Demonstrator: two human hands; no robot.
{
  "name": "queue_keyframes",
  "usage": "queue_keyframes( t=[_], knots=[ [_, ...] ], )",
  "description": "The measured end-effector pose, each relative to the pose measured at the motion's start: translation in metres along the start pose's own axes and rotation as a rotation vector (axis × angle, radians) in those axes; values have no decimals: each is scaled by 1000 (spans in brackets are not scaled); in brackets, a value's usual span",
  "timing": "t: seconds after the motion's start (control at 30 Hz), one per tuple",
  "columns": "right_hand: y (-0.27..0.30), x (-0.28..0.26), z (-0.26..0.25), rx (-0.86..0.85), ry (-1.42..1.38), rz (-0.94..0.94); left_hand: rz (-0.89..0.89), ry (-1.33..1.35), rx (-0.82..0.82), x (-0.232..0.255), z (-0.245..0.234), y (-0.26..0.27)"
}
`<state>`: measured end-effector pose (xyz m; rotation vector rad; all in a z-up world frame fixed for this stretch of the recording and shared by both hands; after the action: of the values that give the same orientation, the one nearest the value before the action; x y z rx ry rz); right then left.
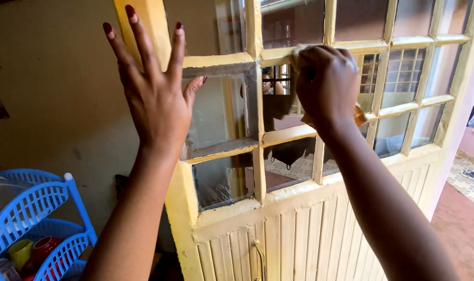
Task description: Cleaning and wiping the glass panes and frame of a wooden door using a cloth.
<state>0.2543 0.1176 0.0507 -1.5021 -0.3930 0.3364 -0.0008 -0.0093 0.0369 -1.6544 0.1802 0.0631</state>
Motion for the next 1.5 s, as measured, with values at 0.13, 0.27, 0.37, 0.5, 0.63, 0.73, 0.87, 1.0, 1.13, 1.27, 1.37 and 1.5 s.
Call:
queue_keyframes(
  t=[0.13, 0.27, 0.37, 0.5, 0.63, 0.73, 0.87, 1.0, 1.13, 1.27, 1.37, 1.5],
  knots=[
    [-26, -31, -13, 86, -114, -41, 52, -171, 94, -1, 5, 7],
    [-59, -71, -11, 424, -259, -214, 15, -50, 160, -4, 1, 6],
    [-94, -84, 28, 305, -229, -127, -4, -9, 199, -6, 3, 8],
    [-95, -124, 52, 169, -149, -17, -8, -73, 193, -6, 6, 10],
    [-63, -144, 6, 403, -336, -125, -13, -108, 166, -7, 9, 9],
    [-49, -146, 3, 346, -373, -183, 0, -80, 185, -12, 14, 15],
    [-37, -144, 5, 303, -321, -219, 3, 131, 321, -13, 9, 18],
    [-32, -140, 10, 292, -283, -220, -128, 280, 259, -13, -4, 24],
    [-28, -139, 12, 286, -281, -221, -151, 249, 205, -19, 2, 30],
    [-26, -139, 10, 272, -264, -226, -196, 194, 201, -19, 4, 31],
    [-23, -145, 11, 263, -254, -211, -233, 184, 198, -18, 2, 31],
    [-11, -154, 8, 230, -265, -203, -275, 157, 164, -21, 6, 29]
  ],
)
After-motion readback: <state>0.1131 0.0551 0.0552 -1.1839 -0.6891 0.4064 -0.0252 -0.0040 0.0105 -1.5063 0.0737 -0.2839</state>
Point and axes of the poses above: each hand's wrist, its own y-axis away from the middle knuckle, its own z-axis out of the palm, x = y × z, the point moved 7 cm from there along -y, towards the middle knuckle, and after that the axes turned 15 degrees about y, right-handed, at the moved point
